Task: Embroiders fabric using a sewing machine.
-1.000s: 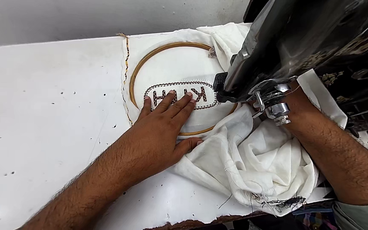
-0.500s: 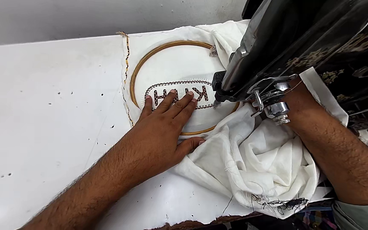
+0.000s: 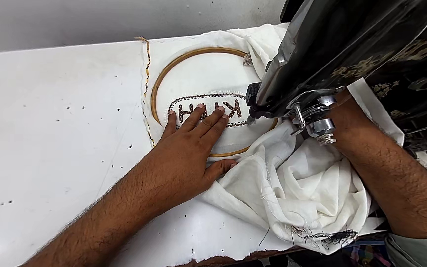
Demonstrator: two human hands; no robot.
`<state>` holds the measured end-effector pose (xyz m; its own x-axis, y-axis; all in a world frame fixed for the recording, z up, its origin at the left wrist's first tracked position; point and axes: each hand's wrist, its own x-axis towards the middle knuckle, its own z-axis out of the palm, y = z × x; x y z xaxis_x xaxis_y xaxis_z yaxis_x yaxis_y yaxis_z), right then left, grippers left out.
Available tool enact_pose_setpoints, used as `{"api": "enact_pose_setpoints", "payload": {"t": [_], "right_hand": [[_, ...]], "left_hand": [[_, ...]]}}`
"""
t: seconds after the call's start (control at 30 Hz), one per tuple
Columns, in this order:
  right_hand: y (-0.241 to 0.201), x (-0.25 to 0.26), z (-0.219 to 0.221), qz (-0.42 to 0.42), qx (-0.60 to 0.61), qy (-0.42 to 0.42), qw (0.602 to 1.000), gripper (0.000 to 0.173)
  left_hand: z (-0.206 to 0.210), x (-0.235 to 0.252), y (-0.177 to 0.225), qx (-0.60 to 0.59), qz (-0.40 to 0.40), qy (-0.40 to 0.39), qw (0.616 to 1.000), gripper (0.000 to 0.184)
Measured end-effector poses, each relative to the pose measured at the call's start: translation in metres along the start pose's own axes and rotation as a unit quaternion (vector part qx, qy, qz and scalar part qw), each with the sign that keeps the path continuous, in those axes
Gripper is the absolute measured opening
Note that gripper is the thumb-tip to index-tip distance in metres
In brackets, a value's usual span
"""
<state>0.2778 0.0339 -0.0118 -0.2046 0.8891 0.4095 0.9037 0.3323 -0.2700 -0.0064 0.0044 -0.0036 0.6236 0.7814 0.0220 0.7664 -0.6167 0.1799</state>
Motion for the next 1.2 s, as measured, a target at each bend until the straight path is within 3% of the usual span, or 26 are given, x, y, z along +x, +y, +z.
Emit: {"api": "enact_pose_setpoints", "payload": {"t": [0.03, 0.07, 0.1, 0.13, 0.23, 1.2], "right_hand": [[-0.014, 0.002, -0.019, 0.029, 0.007, -0.057, 0.998, 0.035], [0.001, 0.000, -0.001, -0.001, -0.004, -0.005, 1.000, 0.035], [0.045, 0.007, 0.060, -0.103, -0.011, 0.212, 0.972, 0.035], [0.074, 0.013, 0.084, -0.130, -0.027, 0.231, 0.964, 0.038], [0.094, 0.014, 0.091, -0.081, -0.075, 0.124, 0.986, 0.036], [0.093, 0.014, 0.088, -0.080, -0.128, 0.139, 0.979, 0.038]], "left_hand": [[0.000, 0.000, 0.000, -0.002, 0.003, 0.001, 1.000, 0.083], [0.000, 0.000, 0.000, 0.001, 0.002, -0.001, 1.000, 0.083], [0.001, 0.000, 0.000, 0.004, 0.002, -0.002, 1.000, 0.083], [0.001, 0.001, 0.000, 0.006, 0.003, 0.000, 1.000, 0.083], [0.002, 0.002, 0.001, 0.004, 0.002, 0.003, 1.000, 0.083], [0.006, 0.006, 0.003, 0.005, 0.003, 0.009, 1.000, 0.082]]}}
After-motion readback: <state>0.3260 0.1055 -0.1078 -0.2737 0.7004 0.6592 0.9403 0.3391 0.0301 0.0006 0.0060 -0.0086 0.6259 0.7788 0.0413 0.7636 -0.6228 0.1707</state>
